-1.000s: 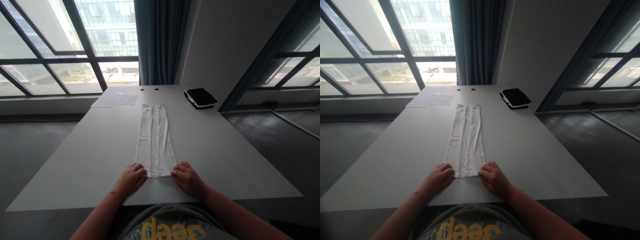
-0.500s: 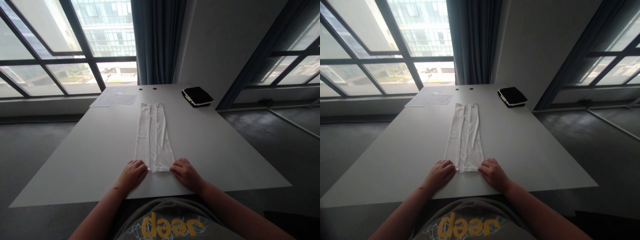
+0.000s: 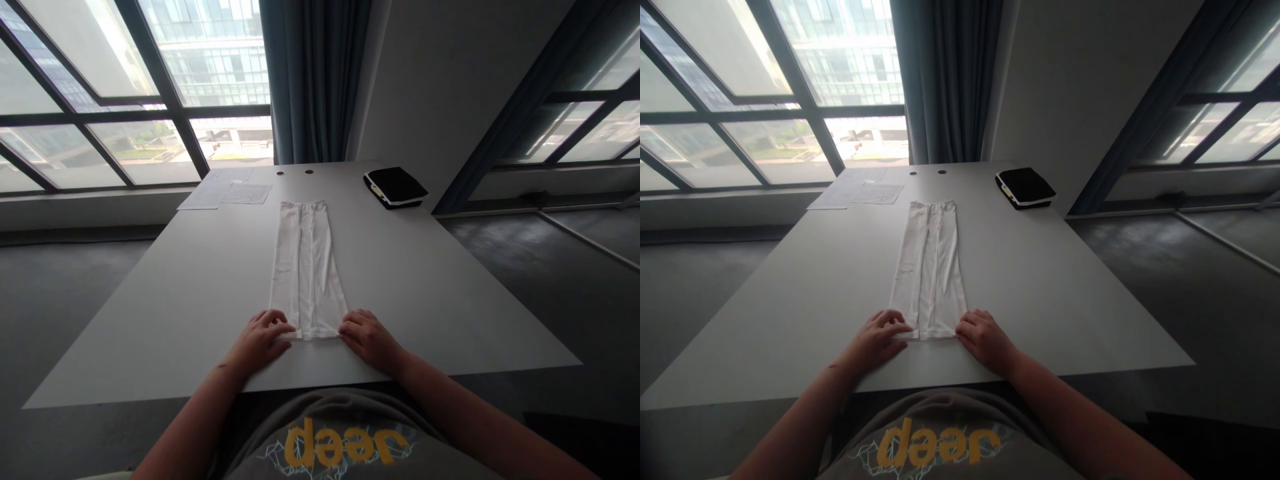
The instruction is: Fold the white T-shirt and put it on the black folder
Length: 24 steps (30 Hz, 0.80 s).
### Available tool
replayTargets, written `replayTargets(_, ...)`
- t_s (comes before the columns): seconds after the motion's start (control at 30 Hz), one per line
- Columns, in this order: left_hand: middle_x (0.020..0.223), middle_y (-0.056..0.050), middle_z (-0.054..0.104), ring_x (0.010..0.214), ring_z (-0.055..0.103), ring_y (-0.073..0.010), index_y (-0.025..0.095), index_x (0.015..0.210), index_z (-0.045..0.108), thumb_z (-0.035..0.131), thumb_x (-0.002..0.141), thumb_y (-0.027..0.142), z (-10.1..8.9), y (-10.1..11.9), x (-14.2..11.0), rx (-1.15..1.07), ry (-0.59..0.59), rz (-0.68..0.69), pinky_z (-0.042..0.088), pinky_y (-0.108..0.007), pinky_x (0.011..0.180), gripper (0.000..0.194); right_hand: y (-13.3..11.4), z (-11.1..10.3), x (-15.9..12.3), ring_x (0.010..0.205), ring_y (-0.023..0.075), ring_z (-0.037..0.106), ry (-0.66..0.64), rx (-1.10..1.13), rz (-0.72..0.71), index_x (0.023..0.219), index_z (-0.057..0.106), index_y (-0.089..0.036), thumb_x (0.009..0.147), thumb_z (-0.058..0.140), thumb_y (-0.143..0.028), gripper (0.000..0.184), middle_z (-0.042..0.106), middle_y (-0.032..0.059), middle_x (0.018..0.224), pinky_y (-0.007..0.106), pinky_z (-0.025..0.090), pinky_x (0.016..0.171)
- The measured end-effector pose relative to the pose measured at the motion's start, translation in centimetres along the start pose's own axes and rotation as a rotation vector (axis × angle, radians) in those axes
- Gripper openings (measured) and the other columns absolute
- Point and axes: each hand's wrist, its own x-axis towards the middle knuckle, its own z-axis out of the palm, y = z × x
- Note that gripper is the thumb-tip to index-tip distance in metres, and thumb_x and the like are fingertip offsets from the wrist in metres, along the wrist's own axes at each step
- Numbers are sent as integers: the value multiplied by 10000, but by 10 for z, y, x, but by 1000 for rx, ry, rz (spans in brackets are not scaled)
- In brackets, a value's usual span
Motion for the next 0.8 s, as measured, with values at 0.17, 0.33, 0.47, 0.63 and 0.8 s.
replayTargets(0.17, 1194, -50, 702, 1082, 677, -206, 322, 1160, 754, 718, 912, 321, -10, -22, -19, 12, 3, -58, 534, -374, 1008, 251, 17, -12, -6, 1021, 223, 621, -34, 42, -39, 1141, 724, -233, 1009, 622, -278, 172, 691, 93, 1130, 404, 454, 952)
replayTargets(0.33, 1085, -53, 734, 1007, 686, -190, 269, 1105, 743, 552, 993, 238, -9, -20, -19, 72, 76, -45, 542, -340, 940, 224, 24, -14, -5, 973, 215, 632, 19, -19, -47, 1116, 747, -246, 1030, 573, -202, 199, 709, 82, 1068, 396, 482, 917)
replayTargets(0.47, 1128, -70, 726, 1037, 672, -208, 245, 1124, 699, 498, 1002, 211, -3, -11, -10, 92, 109, -66, 532, -374, 963, 238, 22, -6, -1, 1012, 234, 625, 104, -74, 13, 1188, 738, -228, 992, 552, -116, 292, 702, 105, 1106, 407, 522, 948)
replayTargets(0.63, 1227, -70, 701, 1143, 647, -228, 242, 1139, 655, 517, 833, 62, 0, -9, 1, 39, 97, -129, 504, -406, 1046, 381, 25, -1, 4, 1294, 296, 559, 86, -89, 19, 1307, 700, -264, 936, 617, -146, 398, 643, 116, 1375, 506, 478, 1104)
replayTargets(0.8, 1286, -48, 705, 1248, 608, -230, 266, 1066, 681, 564, 807, 102, -4, -14, 1, -5, 59, -88, 472, -405, 1081, 328, 24, -1, 4, 1453, 287, 474, 41, -57, -99, 1098, 738, -265, 960, 602, -147, 227, 664, 64, 1404, 564, 355, 1228)
